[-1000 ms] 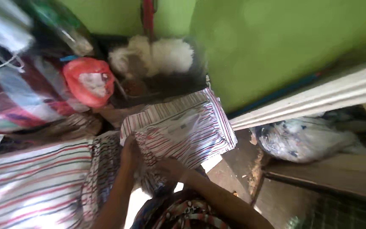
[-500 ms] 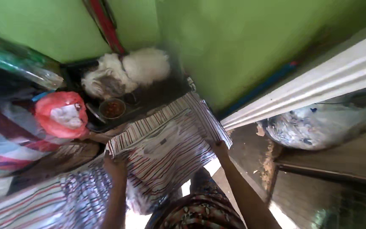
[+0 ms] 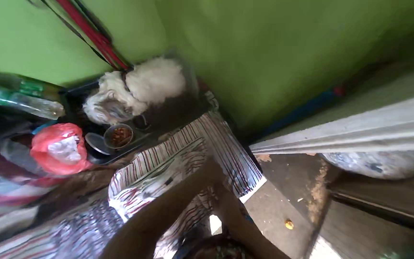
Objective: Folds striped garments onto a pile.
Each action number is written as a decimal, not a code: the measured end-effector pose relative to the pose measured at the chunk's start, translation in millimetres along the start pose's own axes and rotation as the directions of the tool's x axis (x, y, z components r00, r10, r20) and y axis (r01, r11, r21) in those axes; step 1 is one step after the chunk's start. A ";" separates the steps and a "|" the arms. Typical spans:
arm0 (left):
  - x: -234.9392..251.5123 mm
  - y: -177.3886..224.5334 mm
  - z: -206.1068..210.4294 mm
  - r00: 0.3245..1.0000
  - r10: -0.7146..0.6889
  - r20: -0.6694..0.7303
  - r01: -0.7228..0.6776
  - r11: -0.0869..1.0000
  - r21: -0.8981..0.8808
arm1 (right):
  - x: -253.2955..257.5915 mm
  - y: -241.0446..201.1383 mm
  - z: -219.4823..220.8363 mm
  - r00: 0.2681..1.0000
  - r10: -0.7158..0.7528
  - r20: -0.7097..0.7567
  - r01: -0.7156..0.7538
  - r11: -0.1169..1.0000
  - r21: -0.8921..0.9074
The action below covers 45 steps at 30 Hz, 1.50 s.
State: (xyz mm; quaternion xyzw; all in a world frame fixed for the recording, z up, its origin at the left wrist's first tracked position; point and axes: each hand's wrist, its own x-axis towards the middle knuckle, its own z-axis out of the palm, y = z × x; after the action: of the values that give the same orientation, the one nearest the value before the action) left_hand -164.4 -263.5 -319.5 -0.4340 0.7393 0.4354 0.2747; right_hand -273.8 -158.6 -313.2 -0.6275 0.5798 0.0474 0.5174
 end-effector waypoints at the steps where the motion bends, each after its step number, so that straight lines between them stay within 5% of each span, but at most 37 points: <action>1: 8.0 -8.6 -4.6 0.996 -0.069 -0.048 0.068 0.998 -0.017 | 2.0 2.9 -5.6 0.998 0.059 0.020 -0.059 0.998 0.024; 3: 13.0 -20.3 -28.4 0.981 -0.153 -0.123 0.144 0.986 -0.080 | 5.4 15.7 -9.7 0.986 0.162 -0.028 -0.159 0.983 0.088; 6: 24.1 -40.8 -60.8 0.974 -0.162 -0.162 0.159 0.987 -0.030 | 12.4 47.3 -3.6 0.977 0.118 -0.180 -0.100 0.989 0.106; 10: 33.5 -47.8 -85.9 0.974 -0.226 -0.029 0.227 0.967 0.118 | 26.1 72.3 -3.6 0.985 0.070 -0.160 -0.065 0.997 0.037; 13: 27.5 -49.5 -73.0 0.973 -0.187 -0.138 0.198 0.978 0.070 | 27.9 69.3 -6.7 0.987 0.023 -0.160 -0.021 1.000 0.010; 16: 37.3 -56.2 -49.5 0.891 -0.261 -0.372 0.163 0.948 -0.274 | 24.8 68.7 -12.0 0.993 0.025 -0.113 -0.027 0.999 -0.019; 18: 32.8 -47.8 -48.3 0.785 -0.497 -0.369 0.117 0.704 -0.700 | 23.0 71.7 -12.5 0.995 0.007 -0.102 -0.010 0.999 -0.032; 20: 24.2 -30.2 -46.9 0.719 -0.585 -0.374 -0.058 0.486 -0.872 | 22.1 75.8 -13.2 0.996 0.014 -0.084 -0.022 0.996 -0.087; 21: 28.8 -23.6 -43.8 0.720 -0.550 -0.423 -0.082 0.538 -0.839 | 21.7 74.9 -15.0 0.997 0.042 -0.068 -0.051 0.990 -0.131; 23: 28.5 -13.9 -34.6 0.705 -0.390 -0.592 -0.042 0.811 -0.584 | 18.9 69.8 -18.1 0.994 0.042 -0.097 -0.062 0.975 -0.211; 25: -1.2 -2.7 -2.6 0.573 -0.283 -0.769 -0.118 0.900 -0.419 | 15.8 64.2 -18.4 0.959 -0.134 -0.251 0.066 0.963 -0.262; 28: -55.5 4.6 89.4 0.121 -0.465 -0.877 -0.173 0.860 -0.479 | 21.3 49.4 -24.5 0.895 -0.333 -0.298 0.256 0.929 -0.268; 30: -86.8 -7.7 148.1 -0.066 -0.713 -0.698 -0.116 0.700 -0.704 | 36.1 45.0 -21.3 0.892 -0.369 -0.259 0.314 0.921 -0.230; 32: -106.8 -30.0 188.4 -0.187 -0.899 -0.395 -0.115 0.420 -0.900 | 49.9 34.7 -16.1 0.919 -0.327 -0.221 0.281 0.935 -0.217; 34: -119.2 -53.9 210.0 -0.121 -0.983 -0.135 -0.159 0.154 -0.975 | 57.2 21.3 -12.0 0.942 -0.278 -0.190 0.234 0.946 -0.223; 37: -131.8 -74.4 206.8 0.090 -0.996 0.010 -0.228 -0.031 -0.973 | 59.8 5.6 -8.7 0.952 -0.253 -0.174 0.213 0.952 -0.220; 40: -139.8 -84.8 197.6 0.222 -0.975 0.008 -0.283 -0.072 -0.956 | 70.8 0.8 -4.7 0.953 -0.229 -0.201 0.200 0.968 -0.153; 45: -133.5 -91.0 196.2 0.189 -0.972 -0.141 -0.403 0.054 -0.914 | 78.4 -15.2 -5.1 0.965 -0.120 -0.235 0.130 0.991 0.027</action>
State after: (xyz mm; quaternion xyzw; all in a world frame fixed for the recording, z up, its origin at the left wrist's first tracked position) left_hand -15.7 -58.9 -343.9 -0.8401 0.0954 0.3310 -0.4190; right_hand -239.4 -218.6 -353.5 -0.6529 0.5966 -0.0715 0.4611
